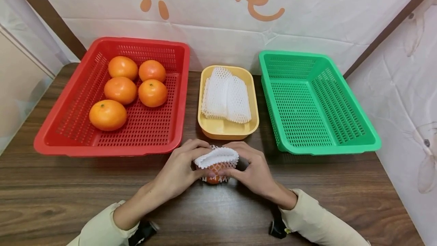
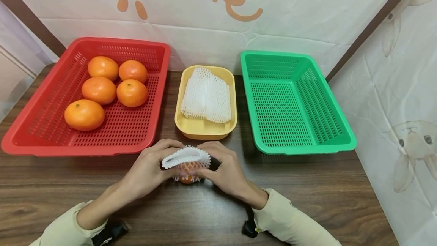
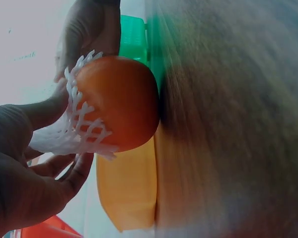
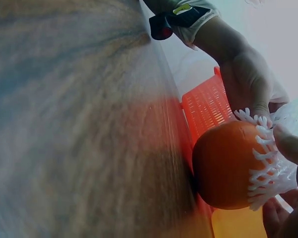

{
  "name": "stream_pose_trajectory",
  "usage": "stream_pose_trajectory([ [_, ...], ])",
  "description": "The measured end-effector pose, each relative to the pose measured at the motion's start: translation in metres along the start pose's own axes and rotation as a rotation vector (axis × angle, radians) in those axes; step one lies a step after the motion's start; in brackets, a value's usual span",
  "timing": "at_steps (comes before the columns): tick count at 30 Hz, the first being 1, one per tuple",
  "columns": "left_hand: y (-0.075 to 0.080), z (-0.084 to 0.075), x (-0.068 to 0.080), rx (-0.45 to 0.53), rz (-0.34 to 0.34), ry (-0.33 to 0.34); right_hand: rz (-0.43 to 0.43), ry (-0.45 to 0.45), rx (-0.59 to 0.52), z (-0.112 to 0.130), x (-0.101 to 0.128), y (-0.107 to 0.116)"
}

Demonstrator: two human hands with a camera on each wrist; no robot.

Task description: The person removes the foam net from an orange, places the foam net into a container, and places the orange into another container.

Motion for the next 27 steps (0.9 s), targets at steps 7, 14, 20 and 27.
stream_pose_trajectory([
  [7, 0.001, 0.001, -0.001, 0.033, -0.055, -0.004, 0.009, -0.054, 0.004, 0.016, -0.008, -0.002],
  [14, 0.001, 0.001, -0.002, 0.051, -0.066, 0.007, -0.043, -0.040, 0.032, 0.036, -0.014, -0.003],
  [20, -0.002, 0.002, 0.000, 0.035, -0.035, 0.014, -0.086, 0.000, 0.033, 0.032, -0.012, -0.003],
  [27, -0.005, 0.001, 0.002, 0.018, -0.032, -0.001, -0.123, 0.059, 0.017, -0.001, 0.003, -0.002],
])
Point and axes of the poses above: each hand's wrist, its own x-axis away from the middle knuckle, its own y-axis out of the back of the hand, z = x × y, the point moved 2 cm from there along -x, towards the middle knuckle, and after that the axes turned 12 degrees about -x, right-handed, at the moved point
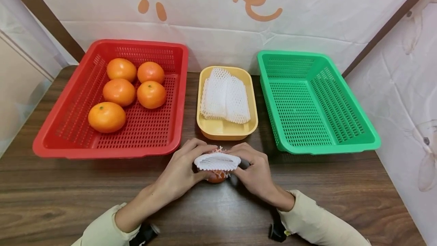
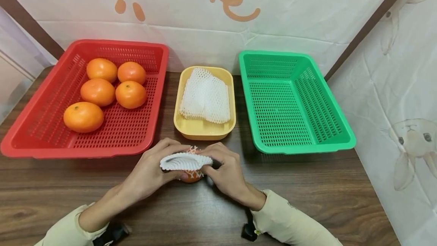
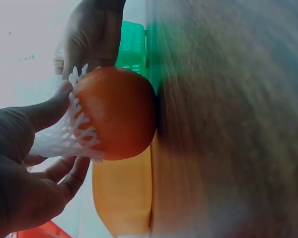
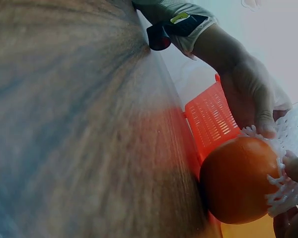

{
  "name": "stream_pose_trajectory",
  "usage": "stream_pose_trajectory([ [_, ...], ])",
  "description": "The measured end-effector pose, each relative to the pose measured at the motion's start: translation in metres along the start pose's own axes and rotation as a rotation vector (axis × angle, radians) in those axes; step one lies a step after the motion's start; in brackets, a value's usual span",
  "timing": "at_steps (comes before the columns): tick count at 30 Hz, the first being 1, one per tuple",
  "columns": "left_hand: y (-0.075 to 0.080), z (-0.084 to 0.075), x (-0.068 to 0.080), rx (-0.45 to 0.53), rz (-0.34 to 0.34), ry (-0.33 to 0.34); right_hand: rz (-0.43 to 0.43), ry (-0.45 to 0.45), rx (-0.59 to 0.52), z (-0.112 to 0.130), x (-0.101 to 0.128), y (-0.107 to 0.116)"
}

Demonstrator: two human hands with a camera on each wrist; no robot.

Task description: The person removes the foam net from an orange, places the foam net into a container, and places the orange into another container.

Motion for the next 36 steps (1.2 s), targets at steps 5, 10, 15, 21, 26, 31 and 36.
stream_pose_trajectory([
  [5, 0.001, 0.001, 0.000, -0.024, -0.014, 0.024, -0.006, -0.008, -0.003, -0.001, 0.000, 0.000],
  [10, 0.002, 0.001, 0.000, 0.007, -0.053, 0.041, 0.081, -0.059, -0.011, -0.001, -0.004, 0.001],
  [15, 0.002, 0.001, 0.000, 0.042, -0.065, 0.037, 0.134, -0.105, 0.012, -0.001, -0.004, 0.001],
  [21, 0.001, 0.000, -0.001, 0.067, -0.062, 0.019, 0.123, -0.097, 0.001, 0.016, -0.010, -0.003],
  [26, 0.000, 0.000, 0.000, 0.061, -0.067, 0.009, 0.072, -0.031, 0.000, 0.025, -0.014, -0.003],
  [31, -0.002, 0.000, 0.001, 0.049, -0.060, 0.009, 0.061, 0.059, -0.001, 0.012, -0.009, -0.001],
  [36, -0.007, 0.001, 0.001, 0.011, -0.026, -0.035, 0.039, 0.085, -0.003, -0.001, -0.002, -0.001],
])
Point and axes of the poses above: each hand's wrist, its own x-axis away from the middle knuckle, its own y-axis out of the back of the hand, z = x × y, the point moved 2 cm from there along -x, towards the middle knuckle, and after that the axes turned 12 degrees about -x, right-handed, at the moved point
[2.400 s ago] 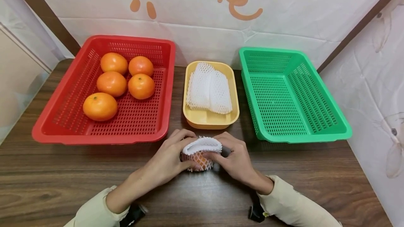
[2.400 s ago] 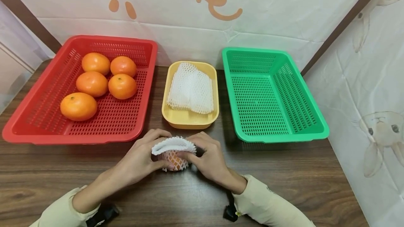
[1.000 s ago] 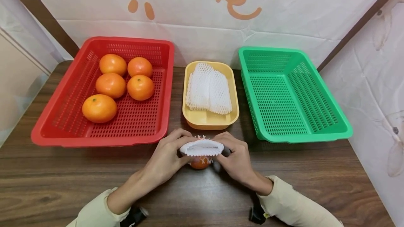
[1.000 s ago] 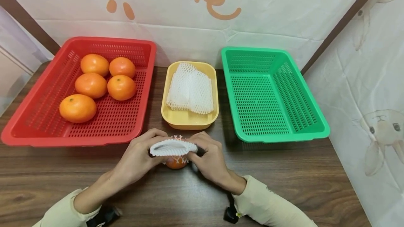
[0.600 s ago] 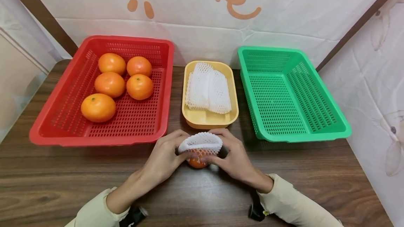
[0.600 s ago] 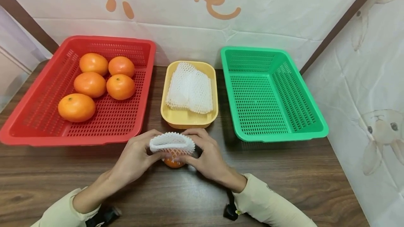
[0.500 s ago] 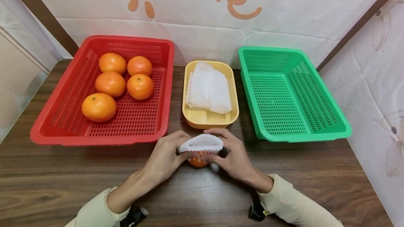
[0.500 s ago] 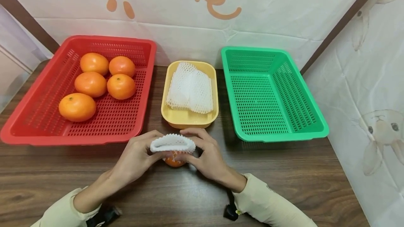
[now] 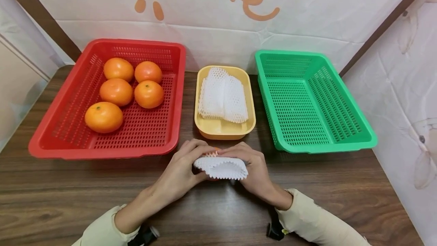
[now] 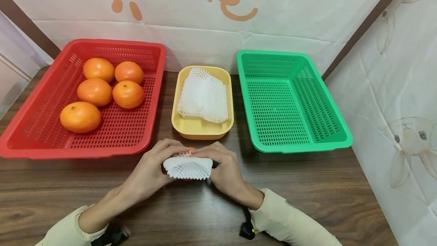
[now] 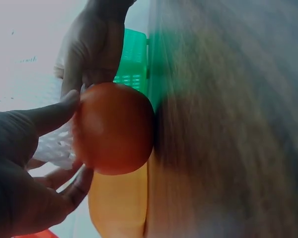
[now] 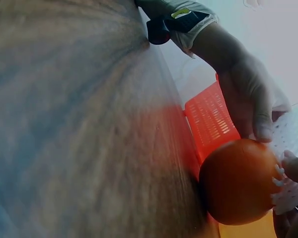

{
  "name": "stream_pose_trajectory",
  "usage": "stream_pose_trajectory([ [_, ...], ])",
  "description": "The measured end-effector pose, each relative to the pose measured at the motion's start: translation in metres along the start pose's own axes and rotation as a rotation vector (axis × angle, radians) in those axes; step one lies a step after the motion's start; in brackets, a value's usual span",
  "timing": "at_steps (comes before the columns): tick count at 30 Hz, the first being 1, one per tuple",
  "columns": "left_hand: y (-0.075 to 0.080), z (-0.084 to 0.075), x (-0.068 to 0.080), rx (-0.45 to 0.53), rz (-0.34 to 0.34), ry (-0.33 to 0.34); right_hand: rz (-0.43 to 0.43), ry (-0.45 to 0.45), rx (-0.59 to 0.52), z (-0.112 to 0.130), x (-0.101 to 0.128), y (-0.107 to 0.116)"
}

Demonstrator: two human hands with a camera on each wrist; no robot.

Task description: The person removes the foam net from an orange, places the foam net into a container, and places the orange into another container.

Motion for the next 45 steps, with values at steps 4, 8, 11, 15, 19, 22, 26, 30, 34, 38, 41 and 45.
stream_pose_trajectory([
  [4, -0.002, 0.001, 0.001, 0.008, 0.044, 0.017, -0.018, -0.042, 0.019, -0.001, 0.001, 0.000],
  [8, -0.003, 0.002, 0.002, 0.045, 0.123, 0.089, -0.014, -0.071, 0.022, 0.001, 0.000, 0.000],
  [11, -0.005, 0.003, 0.002, 0.066, 0.185, 0.154, -0.018, -0.078, 0.035, 0.002, -0.001, 0.001],
  [15, -0.008, 0.005, 0.000, 0.075, 0.236, 0.214, -0.046, -0.135, 0.115, 0.005, -0.002, 0.005],
  [19, -0.010, 0.005, -0.002, 0.079, 0.249, 0.221, -0.032, -0.218, 0.191, 0.013, -0.005, 0.010],
  [22, -0.010, 0.003, -0.003, 0.075, 0.254, 0.224, -0.010, -0.207, 0.231, 0.023, -0.012, 0.017],
  [26, -0.005, -0.002, 0.000, 0.071, 0.249, 0.245, -0.009, -0.087, 0.287, 0.038, -0.028, 0.030],
  [30, 0.003, -0.008, 0.002, 0.068, 0.233, 0.273, 0.013, 0.040, 0.359, 0.053, -0.046, 0.045],
  [34, 0.013, -0.015, 0.004, 0.063, 0.203, 0.274, 0.067, 0.061, 0.457, 0.061, -0.059, 0.056],
  [38, 0.028, -0.022, 0.005, 0.072, 0.166, 0.253, 0.114, 0.044, 0.544, 0.062, -0.071, 0.064],
  [41, 0.040, -0.026, 0.004, 0.077, 0.126, 0.211, 0.151, 0.025, 0.586, 0.060, -0.080, 0.066],
  [45, 0.054, -0.031, 0.004, 0.045, 0.068, 0.167, 0.208, -0.002, 0.622, 0.055, -0.092, 0.067],
])
Point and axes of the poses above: each hand's wrist, its own x-axis away from the middle knuckle, its own y-axis out of the back of the hand, z = x × y, the point moved 2 cm from there along -x, towards the middle knuckle, and after that the axes turned 12 degrees about -x, right-handed, at the moved point
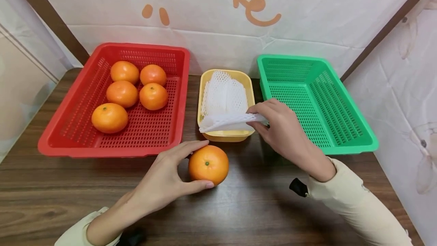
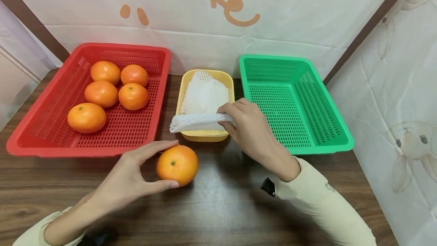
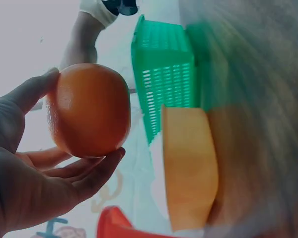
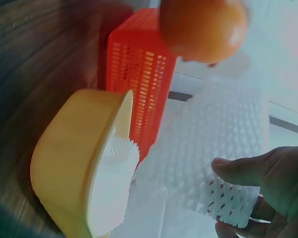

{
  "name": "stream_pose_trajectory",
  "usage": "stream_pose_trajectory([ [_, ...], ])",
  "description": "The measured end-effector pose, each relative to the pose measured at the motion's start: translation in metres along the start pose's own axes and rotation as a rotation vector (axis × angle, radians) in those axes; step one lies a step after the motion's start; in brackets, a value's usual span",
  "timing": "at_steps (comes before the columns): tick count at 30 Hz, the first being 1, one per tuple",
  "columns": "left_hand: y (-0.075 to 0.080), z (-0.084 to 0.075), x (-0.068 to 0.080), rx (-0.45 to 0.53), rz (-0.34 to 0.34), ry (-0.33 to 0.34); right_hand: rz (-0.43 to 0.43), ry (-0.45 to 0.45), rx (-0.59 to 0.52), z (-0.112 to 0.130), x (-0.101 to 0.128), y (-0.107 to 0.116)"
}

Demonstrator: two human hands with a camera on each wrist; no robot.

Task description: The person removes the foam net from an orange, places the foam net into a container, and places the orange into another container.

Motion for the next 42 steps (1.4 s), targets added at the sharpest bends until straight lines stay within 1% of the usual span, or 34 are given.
stream_pose_trajectory([
  [6, 0.019, -0.004, 0.000, -0.030, -0.062, -0.014, 0.087, -0.058, 0.053, -0.009, -0.010, -0.007],
  [11, 0.038, -0.003, -0.002, -0.044, -0.138, -0.040, 0.155, -0.095, 0.088, -0.017, -0.016, -0.017],
  [18, 0.061, 0.006, -0.001, -0.080, -0.209, 0.044, 0.251, -0.136, 0.159, -0.027, -0.019, -0.030],
  [21, 0.069, 0.011, -0.003, -0.091, -0.256, 0.061, 0.290, -0.149, 0.186, -0.030, -0.020, -0.035],
  [24, 0.075, 0.017, -0.006, -0.100, -0.280, 0.095, 0.335, -0.175, 0.220, -0.032, -0.020, -0.040],
  [28, 0.081, 0.027, -0.010, -0.120, -0.271, 0.151, 0.386, -0.212, 0.245, -0.034, -0.020, -0.042],
  [33, 0.088, 0.041, -0.014, -0.139, -0.240, 0.197, 0.404, -0.239, 0.246, -0.034, -0.022, -0.041],
  [35, 0.090, 0.046, -0.016, -0.143, -0.227, 0.215, 0.422, -0.253, 0.242, -0.035, -0.024, -0.043],
  [39, 0.092, 0.057, -0.021, -0.170, -0.201, 0.272, 0.468, -0.266, 0.242, -0.036, -0.025, -0.051],
  [42, 0.093, 0.064, -0.026, -0.192, -0.178, 0.316, 0.479, -0.267, 0.249, -0.037, -0.024, -0.055],
])
Point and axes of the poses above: each hand's wrist, its own x-axis away from the middle knuckle, its own y-axis out of the back of the hand, z = x × y, the point moved 2 cm from there along -x, towards the middle knuckle, and after that the axes turned 12 degrees about -x, right-handed, at the moved point
